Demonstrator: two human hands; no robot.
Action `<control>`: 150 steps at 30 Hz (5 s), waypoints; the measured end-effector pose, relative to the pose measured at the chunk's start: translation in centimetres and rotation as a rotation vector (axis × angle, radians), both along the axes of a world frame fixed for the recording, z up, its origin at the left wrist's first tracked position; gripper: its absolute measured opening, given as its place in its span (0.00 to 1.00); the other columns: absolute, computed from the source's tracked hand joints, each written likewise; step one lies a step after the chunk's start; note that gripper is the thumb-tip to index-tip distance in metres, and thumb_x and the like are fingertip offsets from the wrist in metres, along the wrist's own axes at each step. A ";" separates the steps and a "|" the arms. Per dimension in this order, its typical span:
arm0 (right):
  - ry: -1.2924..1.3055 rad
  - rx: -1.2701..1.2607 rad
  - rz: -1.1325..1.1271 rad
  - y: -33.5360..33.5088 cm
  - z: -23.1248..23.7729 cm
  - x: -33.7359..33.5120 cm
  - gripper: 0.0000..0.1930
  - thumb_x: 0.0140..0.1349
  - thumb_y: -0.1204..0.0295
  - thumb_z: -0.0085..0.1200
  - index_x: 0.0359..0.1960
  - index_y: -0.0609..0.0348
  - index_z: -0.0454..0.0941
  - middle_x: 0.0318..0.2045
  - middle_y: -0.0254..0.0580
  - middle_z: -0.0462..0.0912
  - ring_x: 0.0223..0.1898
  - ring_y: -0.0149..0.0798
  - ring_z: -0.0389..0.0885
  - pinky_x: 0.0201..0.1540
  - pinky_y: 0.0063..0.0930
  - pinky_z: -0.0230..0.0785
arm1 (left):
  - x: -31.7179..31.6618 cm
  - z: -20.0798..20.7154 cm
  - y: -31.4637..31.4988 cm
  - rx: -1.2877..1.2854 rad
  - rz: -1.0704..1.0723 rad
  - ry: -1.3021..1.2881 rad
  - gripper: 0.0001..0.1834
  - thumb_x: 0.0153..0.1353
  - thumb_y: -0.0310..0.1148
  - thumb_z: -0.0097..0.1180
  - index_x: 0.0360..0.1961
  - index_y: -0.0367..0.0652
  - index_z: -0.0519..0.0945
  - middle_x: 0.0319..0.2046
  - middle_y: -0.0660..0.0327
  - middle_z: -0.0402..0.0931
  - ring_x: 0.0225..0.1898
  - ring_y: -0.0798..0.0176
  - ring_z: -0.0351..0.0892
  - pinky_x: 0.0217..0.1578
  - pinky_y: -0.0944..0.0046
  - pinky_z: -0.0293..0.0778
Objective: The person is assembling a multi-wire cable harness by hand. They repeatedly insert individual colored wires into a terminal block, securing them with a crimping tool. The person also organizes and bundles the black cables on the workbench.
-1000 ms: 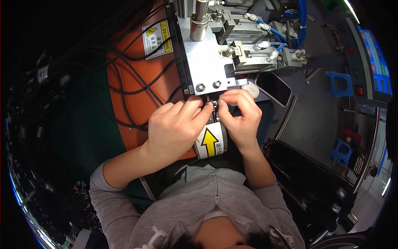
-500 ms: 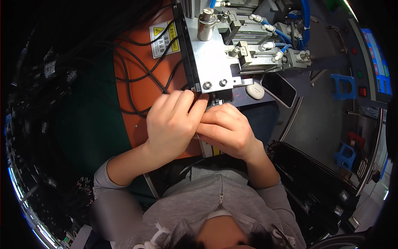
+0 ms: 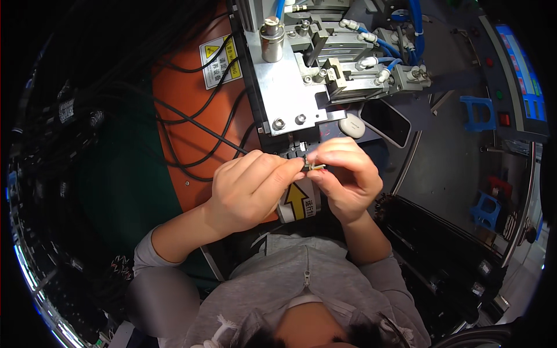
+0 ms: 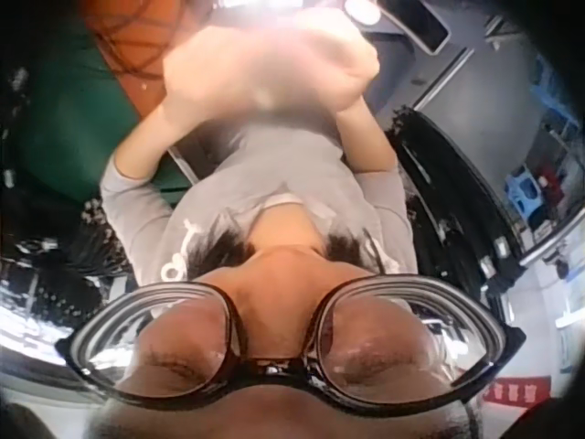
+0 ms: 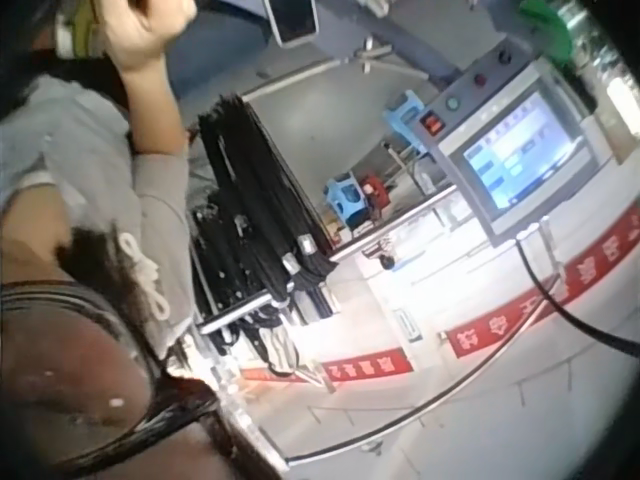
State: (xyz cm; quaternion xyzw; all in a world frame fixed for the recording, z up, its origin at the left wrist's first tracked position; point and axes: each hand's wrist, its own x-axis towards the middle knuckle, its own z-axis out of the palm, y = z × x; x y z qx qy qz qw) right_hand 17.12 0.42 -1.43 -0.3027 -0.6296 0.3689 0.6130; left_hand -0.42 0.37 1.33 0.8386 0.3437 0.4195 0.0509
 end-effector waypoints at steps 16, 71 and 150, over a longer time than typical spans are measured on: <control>0.124 -0.411 0.037 0.2 1.2 -0.5 0.06 0.47 0.82 0.65 0.28 0.63 0.81 0.29 0.42 0.82 0.30 0.36 0.79 0.34 0.23 0.70 | 0.1 0.1 0.0 -0.055 0.046 0.020 0.08 0.46 0.24 0.65 0.29 0.37 0.79 0.19 0.64 0.65 0.18 0.67 0.68 0.15 0.67 0.63; -0.658 -0.109 -0.170 1.0 -0.4 0.4 0.04 0.50 0.81 0.56 0.22 0.63 0.73 0.21 0.43 0.73 0.25 0.45 0.71 0.30 0.35 0.64 | 0.9 -0.8 -1.0 -0.089 0.172 0.438 0.16 0.49 0.25 0.60 0.42 0.45 0.83 0.20 0.67 0.58 0.19 0.71 0.64 0.16 0.71 0.63; -0.160 -0.051 -0.338 -5.0 -0.1 5.3 0.03 0.54 0.84 0.52 0.29 0.63 0.73 0.23 0.41 0.74 0.25 0.33 0.72 0.28 0.25 0.64 | -22.6 13.2 9.9 0.176 0.762 0.723 0.06 0.57 0.35 0.56 0.28 0.46 0.79 0.26 0.64 0.73 0.33 0.59 0.75 0.38 0.60 0.71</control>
